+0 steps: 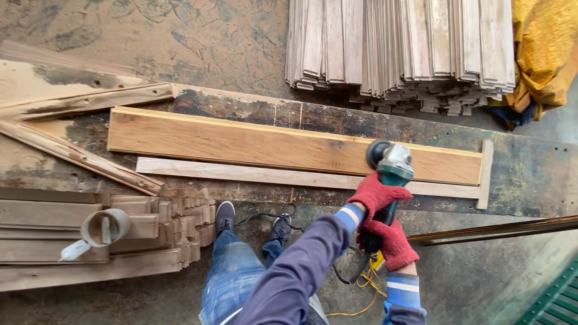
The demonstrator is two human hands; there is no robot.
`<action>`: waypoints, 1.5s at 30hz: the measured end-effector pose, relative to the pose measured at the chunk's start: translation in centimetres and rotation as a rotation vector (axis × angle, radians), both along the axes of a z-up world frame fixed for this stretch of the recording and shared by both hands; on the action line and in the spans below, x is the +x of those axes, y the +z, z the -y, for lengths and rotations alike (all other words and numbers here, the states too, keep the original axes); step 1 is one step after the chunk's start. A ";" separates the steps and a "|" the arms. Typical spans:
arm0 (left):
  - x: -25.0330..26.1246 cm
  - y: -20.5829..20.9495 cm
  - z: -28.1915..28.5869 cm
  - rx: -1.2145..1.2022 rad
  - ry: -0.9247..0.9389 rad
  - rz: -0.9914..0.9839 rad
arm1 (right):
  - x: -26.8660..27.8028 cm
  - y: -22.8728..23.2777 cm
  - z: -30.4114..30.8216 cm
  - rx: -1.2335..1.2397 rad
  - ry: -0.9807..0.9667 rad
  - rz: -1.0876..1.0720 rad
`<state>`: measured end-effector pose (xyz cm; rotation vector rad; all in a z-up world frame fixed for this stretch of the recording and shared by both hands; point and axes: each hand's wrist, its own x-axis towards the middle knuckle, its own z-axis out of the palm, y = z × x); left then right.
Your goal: Sanding a long piece of wood using a handheld power sander/grinder in a woodworking shop.
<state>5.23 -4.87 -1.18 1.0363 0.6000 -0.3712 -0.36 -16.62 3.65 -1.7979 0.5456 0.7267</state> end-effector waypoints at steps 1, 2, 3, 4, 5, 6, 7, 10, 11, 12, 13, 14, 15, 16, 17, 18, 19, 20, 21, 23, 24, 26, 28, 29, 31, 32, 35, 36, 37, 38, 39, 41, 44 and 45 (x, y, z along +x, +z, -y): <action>0.4 -0.1 0.4 -0.009 0.002 0.002 | 0.1 0.0 0.3 -0.009 0.002 0.002; 0.6 -0.2 0.6 0.025 -0.055 -0.009 | 0.1 -0.1 0.4 -0.023 -0.013 0.017; 0.8 -0.4 0.9 0.059 -0.112 -0.019 | 0.1 -0.1 0.5 -0.036 -0.029 0.032; 0.3 -0.4 0.5 0.058 -0.114 -0.022 | -0.1 -0.6 0.6 -0.036 -0.031 0.028; -0.2 -0.3 0.1 0.027 -0.068 -0.009 | -0.3 -0.9 0.7 -0.016 -0.005 0.022; -0.6 -0.2 -0.4 -0.002 -0.024 0.007 | -0.5 -1.2 0.6 0.007 0.019 0.018; -1.1 0.5 -1.2 0.000 -0.028 0.006 | -0.4 -1.4 0.7 0.009 0.015 0.018; -2.2 1.1 -3.3 0.136 -0.046 0.029 | -0.7 -0.2 -1.6 0.184 0.153 -0.110; -2.5 0.5 -3.5 0.099 0.012 -0.018 | -1.6 1.4 -3.9 0.100 0.139 -0.052; -2.8 -0.2 -3.7 0.061 0.072 -0.066 | -2.5 2.9 -6.1 0.016 0.125 0.005; -3.4 -0.4 -4.3 0.059 0.075 -0.064 | -2.8 2.2 -6.1 0.014 0.128 0.008; -3.9 -0.7 -5.4 0.071 0.087 -0.082 | -3.0 1.4 -6.5 0.010 0.171 0.007; -4.6 -0.9 -6.6 0.083 0.099 -0.101 | -3.2 0.6 -7.0 0.006 0.214 0.007; -5.6 0.0 -8.1 0.086 0.121 -0.104 | -3.7 0.7 -7.9 0.010 0.236 0.005; -6.8 0.8 -9.6 0.060 0.156 -0.101 | -4.3 0.7 -8.9 0.009 0.260 0.004; -8.1 1.7 -11.1 0.034 0.197 -0.099 | -5.0 0.7 -10.0 0.010 0.289 0.001; -9.0 1.6 -12.3 0.038 0.224 -0.103 | -5.5 0.6 -11.2 0.016 0.316 -0.003; -10.0 1.4 -13.6 0.028 0.268 -0.104 | -6.0 0.4 -12.5 0.030 0.343 -0.008; -10.9 1.2 -15.0 0.018 0.312 -0.105 | -6.5 0.1 -13.8 0.044 0.370 -0.013; -13.1 1.0 -17.7 0.023 0.388 -0.100 | -8.1 -0.2 -16.6 0.032 0.422 -0.008; -14.1 1.0 -19.0 0.024 0.437 -0.093 | -8.8 -0.3 -17.9 0.015 0.448 -0.001; -15.9 0.2 -21.8 -0.003 0.515 -0.090 | -9.9 -0.9 -20.6 0.030 0.494 -0.002; -17.9 -0.3 -24.5 -0.031 0.590 -0.085 | -11.4 0.0 -24.0 0.043 0.538 -0.005; -19.0 -0.4 -25.8 -0.035 0.632 -0.091 | -12.4 1.1 -26.0 0.018 0.573 -0.014; -21.0 -1.0 -28.4 -0.041 0.687 -0.093 | -14.0 2.5 -29.5 -0.009 0.619 -0.019; -22.0 -1.4 -29.6 -0.043 0.721 -0.107 | -14.7 2.7 -30.9 -0.001 0.642 -0.030; -24.4 -0.7 -33.7 -0.031 0.782 -0.123 | -16.4 3.0 -35.3 0.006 0.724 -0.037; -25.3 -0.2 -34.9 -0.015 0.798 -0.131 | -17.0 3.1 -36.6 0.006 0.770 -0.037; -25.8 -0.7 -36.1 -0.018 0.810 -0.132 | -17.5 3.6 -38.0 0.003 0.782 -0.037; -26.4 -1.1 -37.2 -0.032 0.863 -0.117 | -18.1 4.0 -39.3 0.031 0.807 -0.045; -26.9 -1.6 -38.3 -0.045 0.916 -0.102 | -18.6 4.5 -40.6 0.059 0.832 -0.054; -27.9 -1.7 -40.8 -0.061 0.956 -0.073 | -18.6 3.3 -42.4 0.071 0.878 -0.062; -28.0 -2.3 -42.9 -0.091 0.991 -0.032 | -18.3 2.0 -43.5 0.084 0.905 -0.073; -27.7 -2.6 -43.4 -0.105 0.994 -0.019 | -18.1 1.8 -43.7 0.083 0.893 -0.074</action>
